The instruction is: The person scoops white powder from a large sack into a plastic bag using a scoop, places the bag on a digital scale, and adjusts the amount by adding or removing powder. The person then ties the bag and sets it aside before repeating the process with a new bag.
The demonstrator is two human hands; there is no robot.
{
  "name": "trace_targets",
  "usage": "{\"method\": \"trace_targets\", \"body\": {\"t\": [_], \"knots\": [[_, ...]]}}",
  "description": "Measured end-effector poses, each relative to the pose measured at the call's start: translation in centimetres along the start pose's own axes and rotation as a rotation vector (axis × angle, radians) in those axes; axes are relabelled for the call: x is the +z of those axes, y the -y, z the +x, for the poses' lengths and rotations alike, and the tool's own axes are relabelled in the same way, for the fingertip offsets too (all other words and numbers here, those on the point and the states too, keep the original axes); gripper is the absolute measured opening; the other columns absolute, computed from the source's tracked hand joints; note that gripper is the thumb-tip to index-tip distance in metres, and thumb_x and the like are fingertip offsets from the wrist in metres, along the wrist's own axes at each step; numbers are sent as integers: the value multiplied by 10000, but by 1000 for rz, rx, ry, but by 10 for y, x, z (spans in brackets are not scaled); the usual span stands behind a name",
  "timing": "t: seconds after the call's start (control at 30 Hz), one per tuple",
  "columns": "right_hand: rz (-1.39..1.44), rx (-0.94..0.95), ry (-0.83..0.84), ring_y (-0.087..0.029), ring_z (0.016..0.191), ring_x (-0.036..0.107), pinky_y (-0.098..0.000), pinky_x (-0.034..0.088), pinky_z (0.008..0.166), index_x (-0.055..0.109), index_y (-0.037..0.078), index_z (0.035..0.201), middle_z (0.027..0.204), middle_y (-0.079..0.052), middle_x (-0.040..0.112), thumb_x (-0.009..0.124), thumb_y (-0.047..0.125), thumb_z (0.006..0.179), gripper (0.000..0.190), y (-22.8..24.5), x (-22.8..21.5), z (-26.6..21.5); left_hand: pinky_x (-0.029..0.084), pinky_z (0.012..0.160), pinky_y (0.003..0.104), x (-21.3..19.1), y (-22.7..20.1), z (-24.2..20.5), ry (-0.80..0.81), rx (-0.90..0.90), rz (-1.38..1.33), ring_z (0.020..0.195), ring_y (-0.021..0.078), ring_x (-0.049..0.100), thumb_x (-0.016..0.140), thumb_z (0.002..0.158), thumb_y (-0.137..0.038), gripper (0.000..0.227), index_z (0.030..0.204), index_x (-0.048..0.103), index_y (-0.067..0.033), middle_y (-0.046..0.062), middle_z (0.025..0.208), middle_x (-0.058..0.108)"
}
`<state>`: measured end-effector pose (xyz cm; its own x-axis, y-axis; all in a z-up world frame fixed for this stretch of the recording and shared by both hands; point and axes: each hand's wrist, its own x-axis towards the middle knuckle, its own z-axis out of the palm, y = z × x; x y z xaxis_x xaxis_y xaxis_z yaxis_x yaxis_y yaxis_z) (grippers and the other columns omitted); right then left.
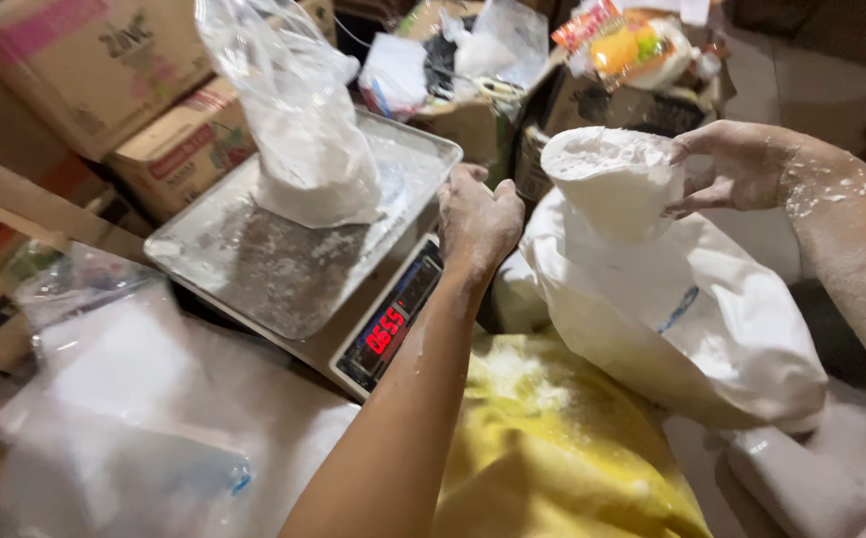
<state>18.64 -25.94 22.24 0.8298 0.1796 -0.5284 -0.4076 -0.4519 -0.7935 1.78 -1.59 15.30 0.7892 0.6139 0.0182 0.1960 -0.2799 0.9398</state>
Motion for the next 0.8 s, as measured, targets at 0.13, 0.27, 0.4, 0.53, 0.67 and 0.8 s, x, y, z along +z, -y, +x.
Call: {"method": "trace_targets", "body": {"t": [0.13, 0.27, 0.4, 0.53, 0.67, 0.8], "knots": [[15, -29, -36, -449, 1268, 600, -360, 556, 925, 427, 58, 1392, 1417, -386, 500, 626, 172, 926, 519, 37, 33, -2, 454, 1035, 496, -30, -2, 8, -68, -53, -13, 1189, 441, 577, 642, 881, -294, 535, 1344, 485, -75, 281, 1368, 467], [-89, -147, 129, -423, 1219, 632, -374, 626, 888, 483, -53, 1352, 1432, -393, 522, 605, 217, 909, 533, 88, 64, -5, 403, 1079, 531, -52, -6, 16, -351, -117, -32, 1294, 480, 437, 739, 808, -226, 839, 1408, 214, 34, 338, 1363, 336], [-130, -274, 74, -410, 1241, 610, -426, 604, 865, 439, -55, 1392, 1524, -352, 421, 629, 113, 853, 596, 146, 103, -12, 349, 1130, 561, -84, -4, 26, -507, -184, -54, 1332, 492, 369, 782, 738, -193, 953, 1447, 172, -10, 307, 1427, 273], [-71, -209, 191, -520, 1242, 613, -374, 631, 917, 305, -82, 1465, 1533, -451, 320, 664, 132, 851, 742, 193, 146, -22, 280, 1152, 584, -108, -12, 39, -649, -151, -62, 1422, 468, 267, 822, 672, -171, 1061, 1478, 139, -70, 250, 1531, 203], [-142, -332, 212, -479, 1248, 592, -385, 618, 858, 313, -99, 1500, 1545, -367, 362, 717, 103, 783, 848, 229, 189, -27, 175, 1159, 614, -122, -12, 58, -572, -223, -116, 1518, 419, 105, 859, 685, -180, 1220, 1563, 13, -176, 216, 1633, 38], [-367, -512, 78, -404, 1201, 648, -376, 619, 828, 561, -49, 1346, 1458, -321, 487, 776, 151, 755, 660, 254, 224, -32, 98, 1246, 584, -134, 4, 75, -639, 48, -33, 1527, 437, 141, 921, 636, -183, 1286, 1574, 43, -152, 279, 1587, 162]]}}
